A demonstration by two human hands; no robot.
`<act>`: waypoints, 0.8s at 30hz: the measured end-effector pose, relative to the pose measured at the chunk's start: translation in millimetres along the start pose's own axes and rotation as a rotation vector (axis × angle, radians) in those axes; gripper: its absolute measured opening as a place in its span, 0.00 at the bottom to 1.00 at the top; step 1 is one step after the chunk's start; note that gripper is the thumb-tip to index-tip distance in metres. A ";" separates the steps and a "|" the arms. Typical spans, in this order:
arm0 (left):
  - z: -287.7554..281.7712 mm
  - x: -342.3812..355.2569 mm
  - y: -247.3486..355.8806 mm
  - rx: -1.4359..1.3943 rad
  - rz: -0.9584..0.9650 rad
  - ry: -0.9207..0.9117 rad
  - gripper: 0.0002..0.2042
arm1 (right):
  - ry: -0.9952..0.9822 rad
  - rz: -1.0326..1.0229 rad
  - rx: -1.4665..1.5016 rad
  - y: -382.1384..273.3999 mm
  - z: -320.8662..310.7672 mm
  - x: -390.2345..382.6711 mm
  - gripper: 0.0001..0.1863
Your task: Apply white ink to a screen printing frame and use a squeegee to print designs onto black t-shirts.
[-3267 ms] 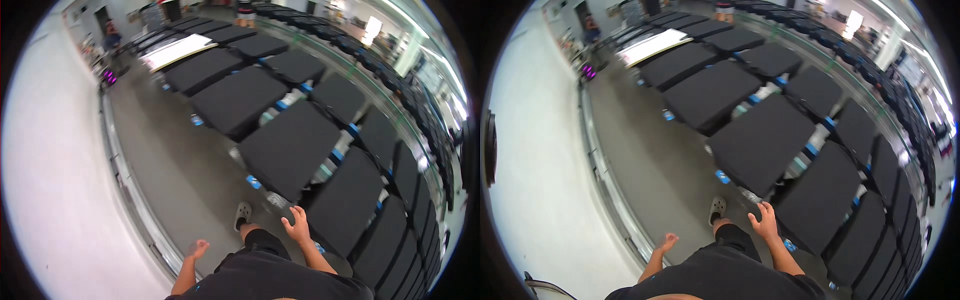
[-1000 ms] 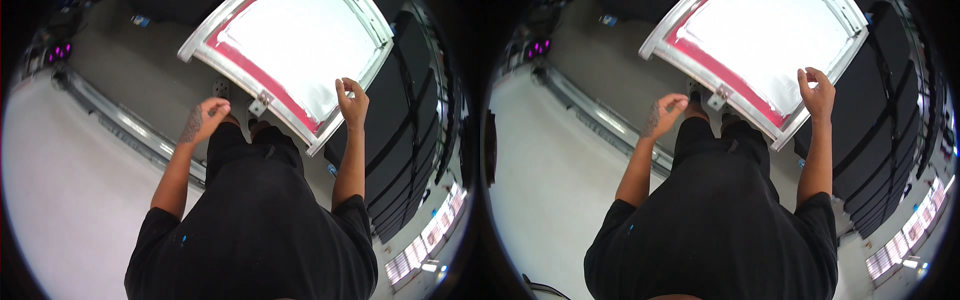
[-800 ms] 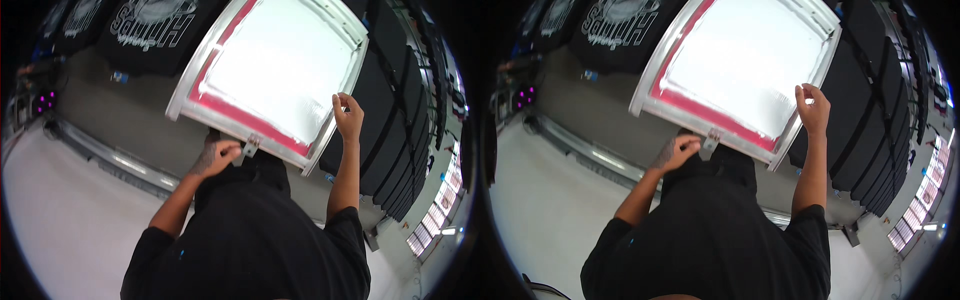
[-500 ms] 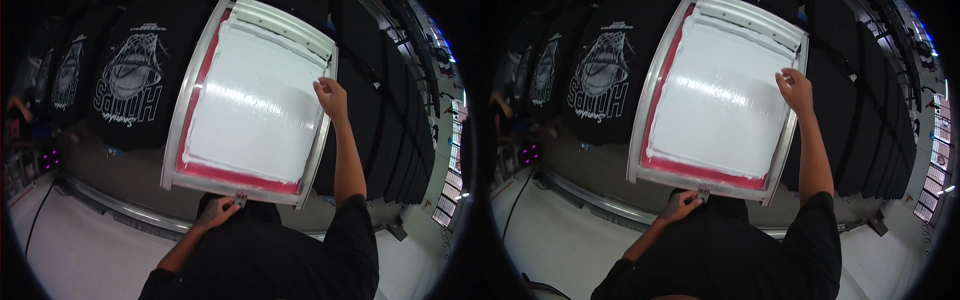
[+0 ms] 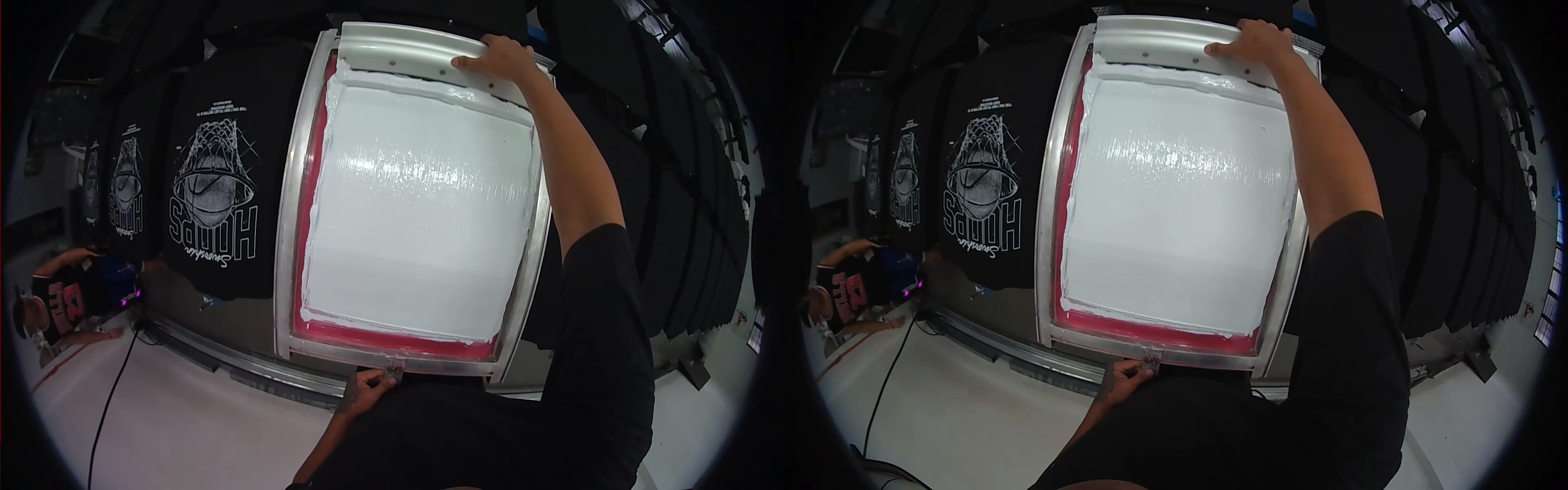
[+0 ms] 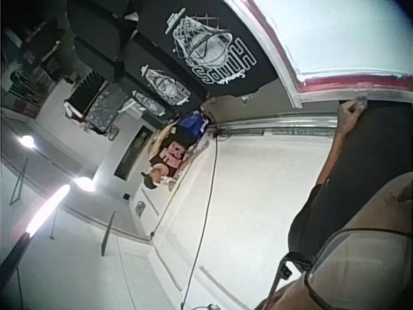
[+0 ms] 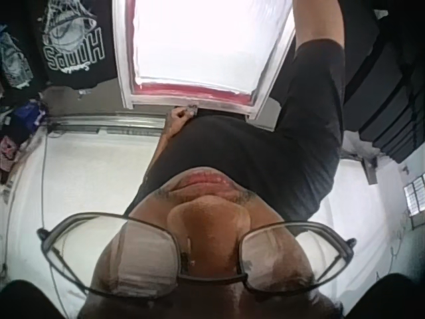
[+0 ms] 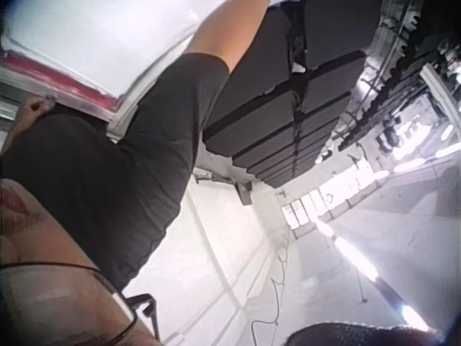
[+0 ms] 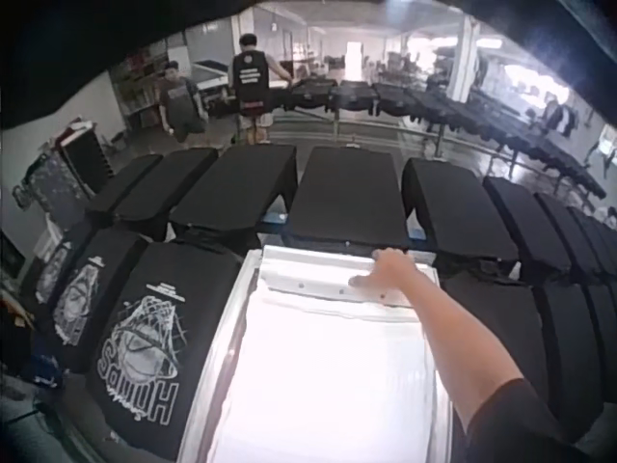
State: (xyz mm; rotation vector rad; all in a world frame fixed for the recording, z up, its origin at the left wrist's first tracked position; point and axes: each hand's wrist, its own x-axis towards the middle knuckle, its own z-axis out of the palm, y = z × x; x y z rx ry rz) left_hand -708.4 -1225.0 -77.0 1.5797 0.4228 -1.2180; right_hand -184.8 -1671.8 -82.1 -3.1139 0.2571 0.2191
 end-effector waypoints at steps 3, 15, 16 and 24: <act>-0.6 0.8 -4.4 0.021 0.037 0.035 0.11 | -0.084 -0.072 0.125 -2.9 -37.2 -22.3 0.45; 0.4 0.5 -1.1 0.033 0.081 0.059 0.14 | -0.202 -0.357 0.086 -33.5 -51.4 -87.7 0.21; 2.8 -1.2 -0.2 0.022 0.103 0.094 0.14 | -0.199 -0.358 0.083 -31.6 -52.3 -87.0 0.21; 12.3 -5.1 30.1 0.070 0.147 0.102 0.11 | -0.109 -0.355 0.119 -39.6 -90.1 -100.0 0.21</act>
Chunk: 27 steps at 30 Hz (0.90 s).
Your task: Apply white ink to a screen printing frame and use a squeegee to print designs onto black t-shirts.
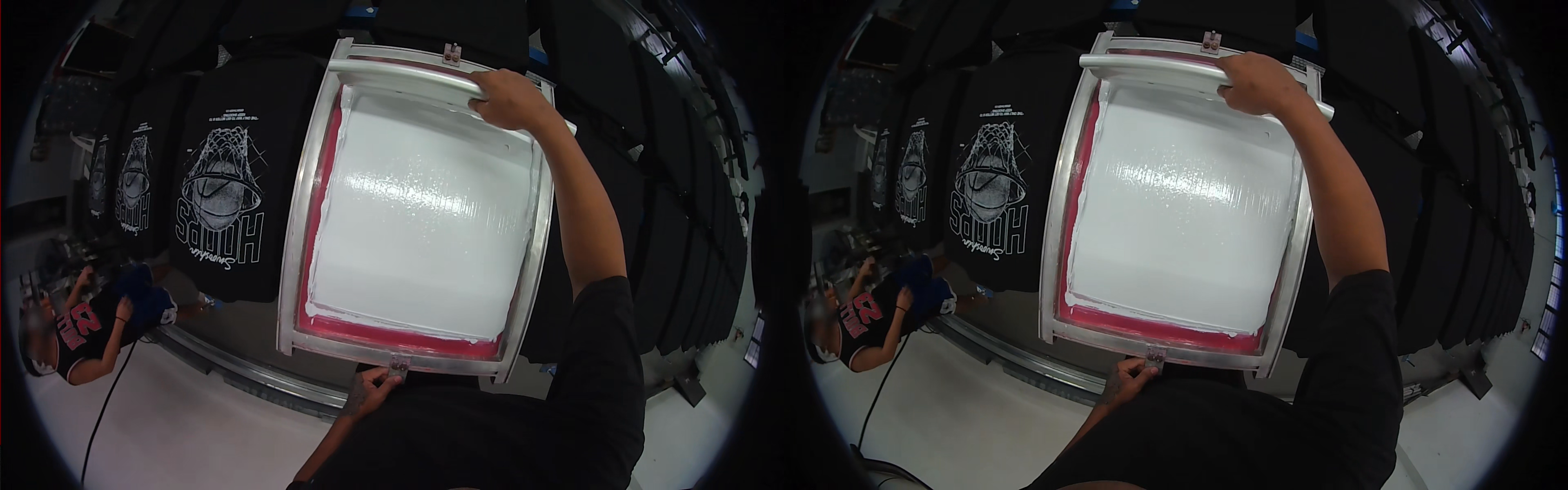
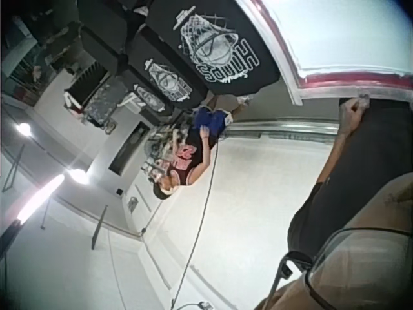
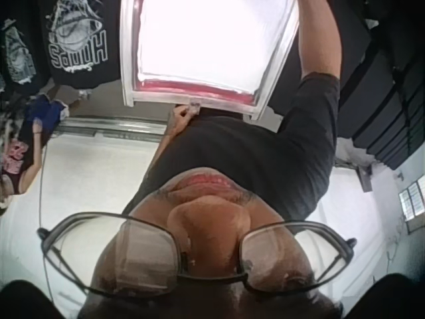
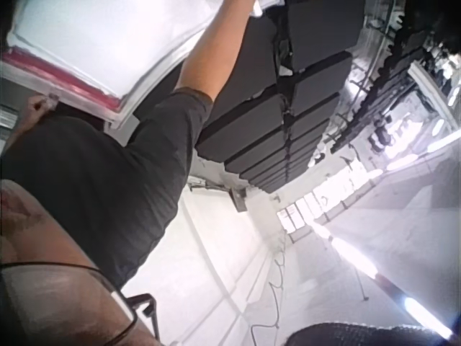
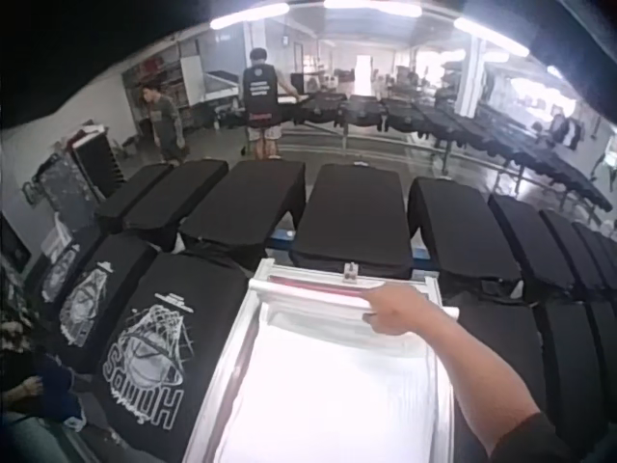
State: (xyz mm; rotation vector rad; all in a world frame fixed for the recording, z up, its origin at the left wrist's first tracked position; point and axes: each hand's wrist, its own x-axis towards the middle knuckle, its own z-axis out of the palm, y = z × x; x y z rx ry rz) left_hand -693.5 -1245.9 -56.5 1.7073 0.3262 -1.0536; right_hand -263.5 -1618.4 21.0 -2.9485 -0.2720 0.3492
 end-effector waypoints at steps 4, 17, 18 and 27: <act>1.0 0.7 0.8 0.068 0.068 0.031 0.11 | 0.043 -0.046 -0.022 10.5 -1.6 1.7 0.24; 1.9 3.7 -20.0 0.086 -0.041 0.105 0.12 | 0.456 -0.116 0.021 -14.5 94.3 -71.0 0.17; 2.9 5.0 -28.1 0.085 -0.044 0.105 0.12 | 0.380 -0.076 0.036 -16.7 79.8 -72.5 0.17; 20.0 2.3 -42.5 -0.201 0.014 0.162 0.10 | 0.499 -0.128 -0.038 27.5 88.6 -33.4 0.18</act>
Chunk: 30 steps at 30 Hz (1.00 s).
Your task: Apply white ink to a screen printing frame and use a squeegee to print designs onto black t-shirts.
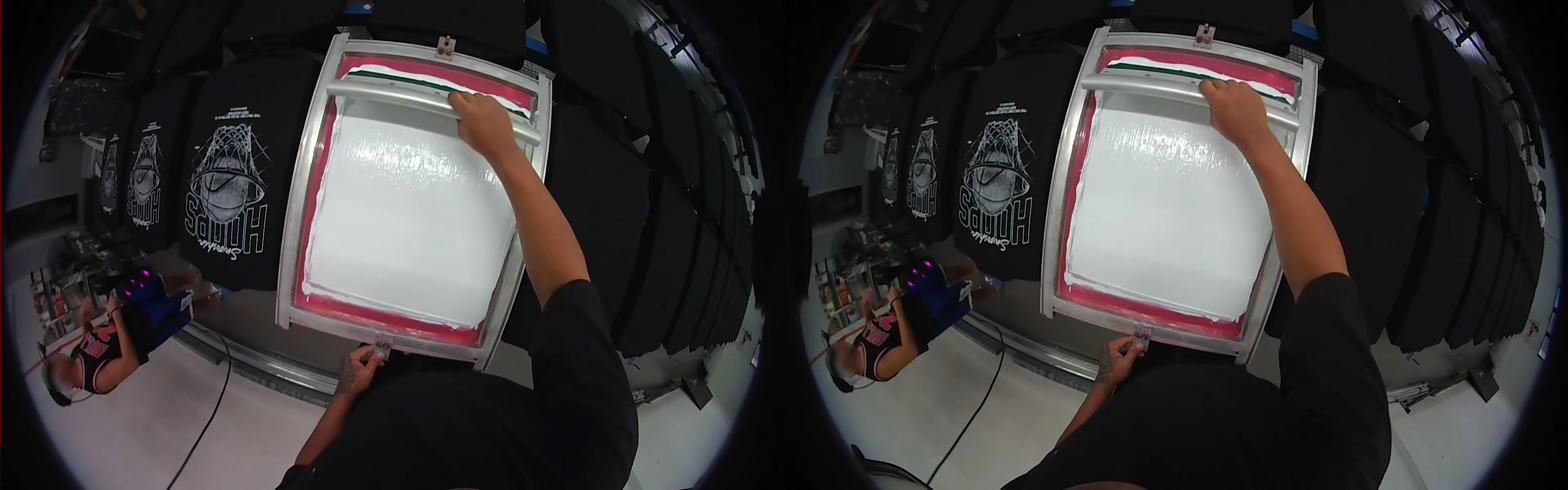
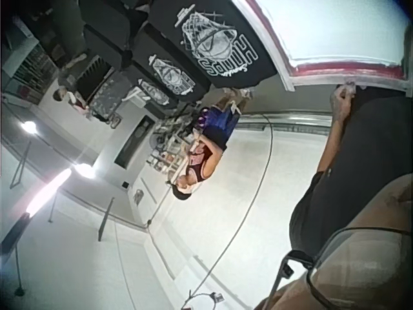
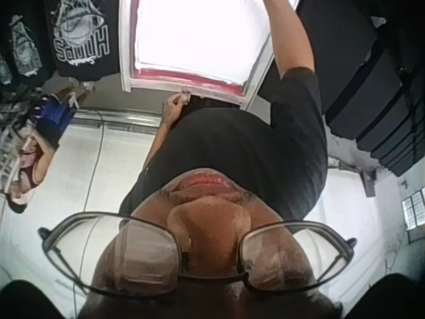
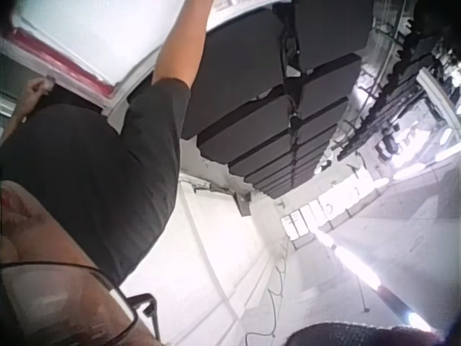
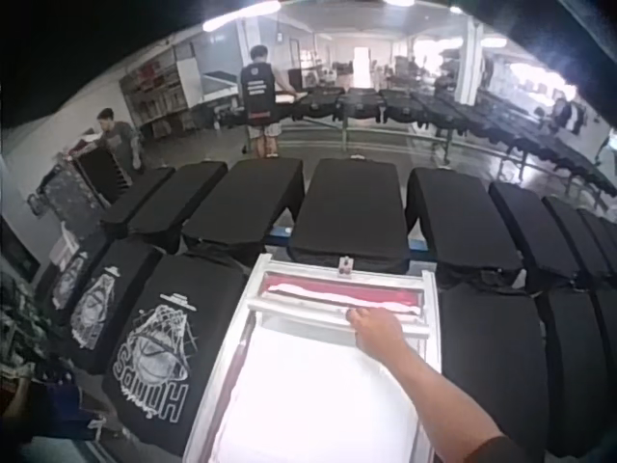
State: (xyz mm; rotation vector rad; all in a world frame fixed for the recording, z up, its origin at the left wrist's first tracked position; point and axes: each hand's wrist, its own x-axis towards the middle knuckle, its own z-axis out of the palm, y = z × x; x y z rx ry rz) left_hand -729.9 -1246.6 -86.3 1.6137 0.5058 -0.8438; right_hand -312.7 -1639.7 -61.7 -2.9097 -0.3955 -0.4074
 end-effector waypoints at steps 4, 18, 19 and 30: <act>-7.4 4.2 -11.9 -0.091 -0.001 -0.031 0.11 | 0.035 -0.060 0.038 -40.2 4.9 -46.5 0.17; -18.4 18.5 -9.9 -0.038 0.026 -0.189 0.12 | -0.512 0.087 0.400 -217.4 -143.1 -205.8 0.18; -17.5 19.7 -11.0 -0.055 0.012 -0.216 0.11 | -0.523 0.100 0.417 -229.2 -143.5 -215.8 0.18; -30.1 32.6 -5.3 -0.022 -0.050 -0.392 0.11 | -0.552 0.219 0.380 -279.4 -116.8 -247.4 0.17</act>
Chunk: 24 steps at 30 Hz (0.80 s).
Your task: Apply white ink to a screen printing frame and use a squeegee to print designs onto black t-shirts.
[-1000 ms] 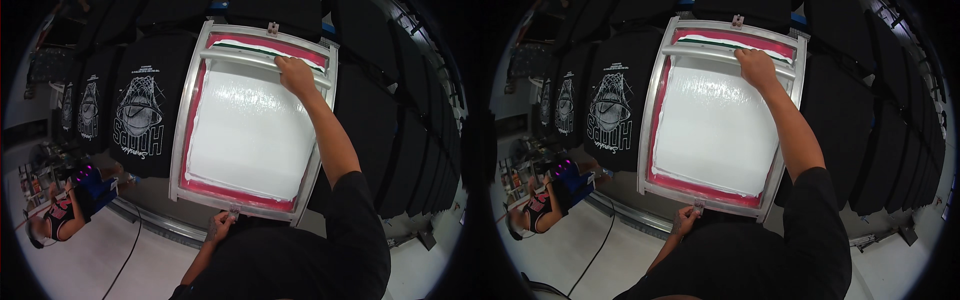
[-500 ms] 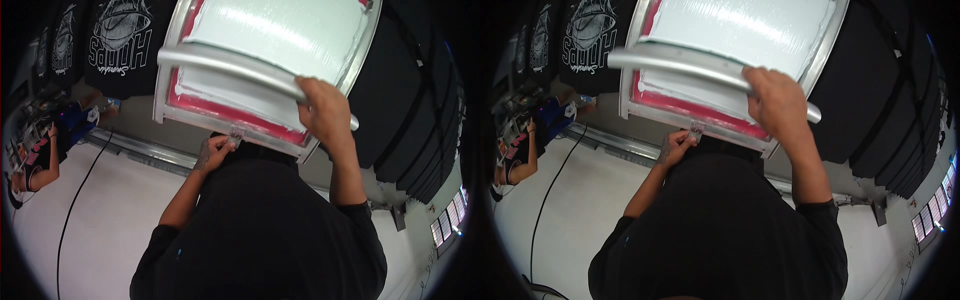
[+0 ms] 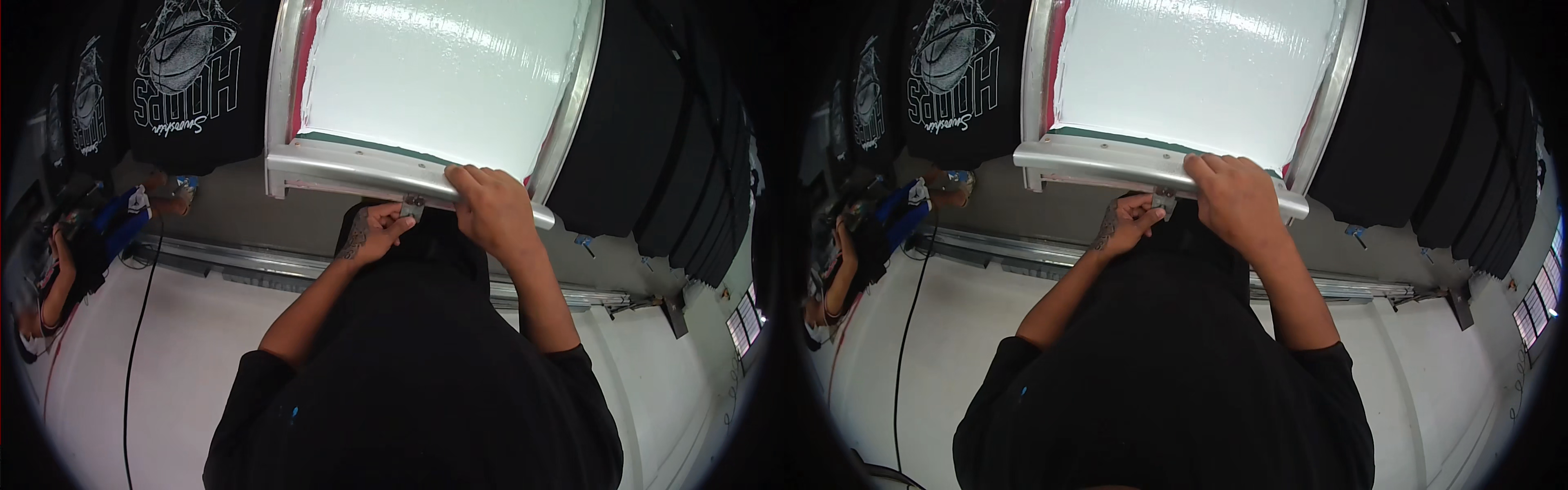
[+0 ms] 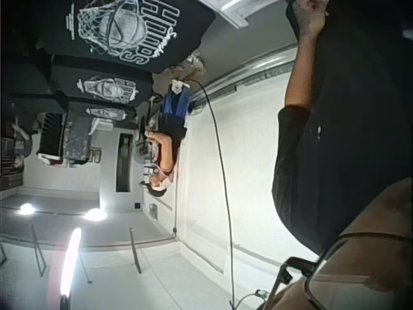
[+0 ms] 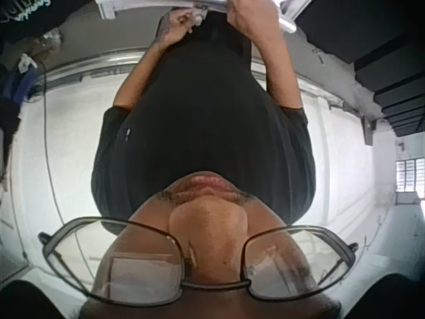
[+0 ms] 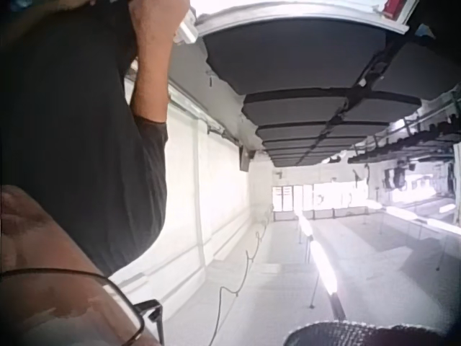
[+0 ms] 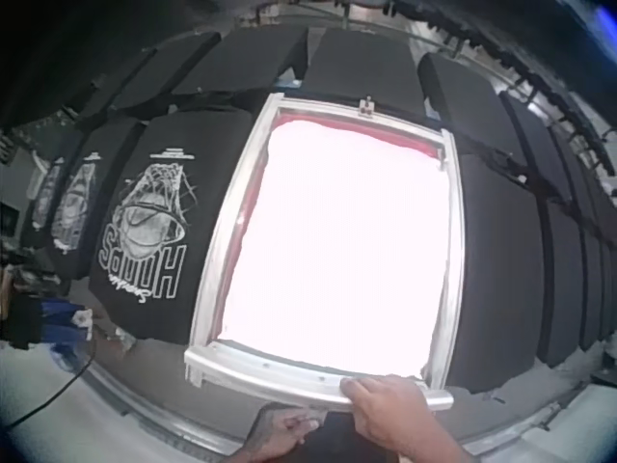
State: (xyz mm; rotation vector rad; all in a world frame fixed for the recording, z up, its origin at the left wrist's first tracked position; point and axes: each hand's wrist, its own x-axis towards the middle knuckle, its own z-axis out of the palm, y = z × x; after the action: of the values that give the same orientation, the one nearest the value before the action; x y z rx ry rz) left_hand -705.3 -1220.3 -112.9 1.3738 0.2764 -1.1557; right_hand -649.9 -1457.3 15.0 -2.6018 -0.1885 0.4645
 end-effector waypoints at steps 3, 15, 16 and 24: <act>-5.1 -3.2 13.5 0.141 0.045 0.051 0.14 | 0.010 0.017 -0.024 2.8 -0.8 1.2 0.18; -116.0 -20.0 180.2 1.713 0.680 0.411 0.22 | 0.116 0.366 -0.142 68.2 -3.6 -71.5 0.16; -122.9 -15.7 177.8 1.700 0.406 0.289 0.19 | 0.155 0.307 -0.158 71.0 -9.1 -68.8 0.16; -116.0 -20.3 172.3 1.545 0.702 0.403 0.12 | 0.338 0.380 -0.189 70.6 -18.3 -69.1 0.17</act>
State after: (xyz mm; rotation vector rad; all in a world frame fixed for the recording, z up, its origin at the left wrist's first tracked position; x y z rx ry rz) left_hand -531.6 -1148.6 -22.2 2.6997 -0.9853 -0.3176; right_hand -704.4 -1541.7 15.7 -2.8599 0.3988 0.1288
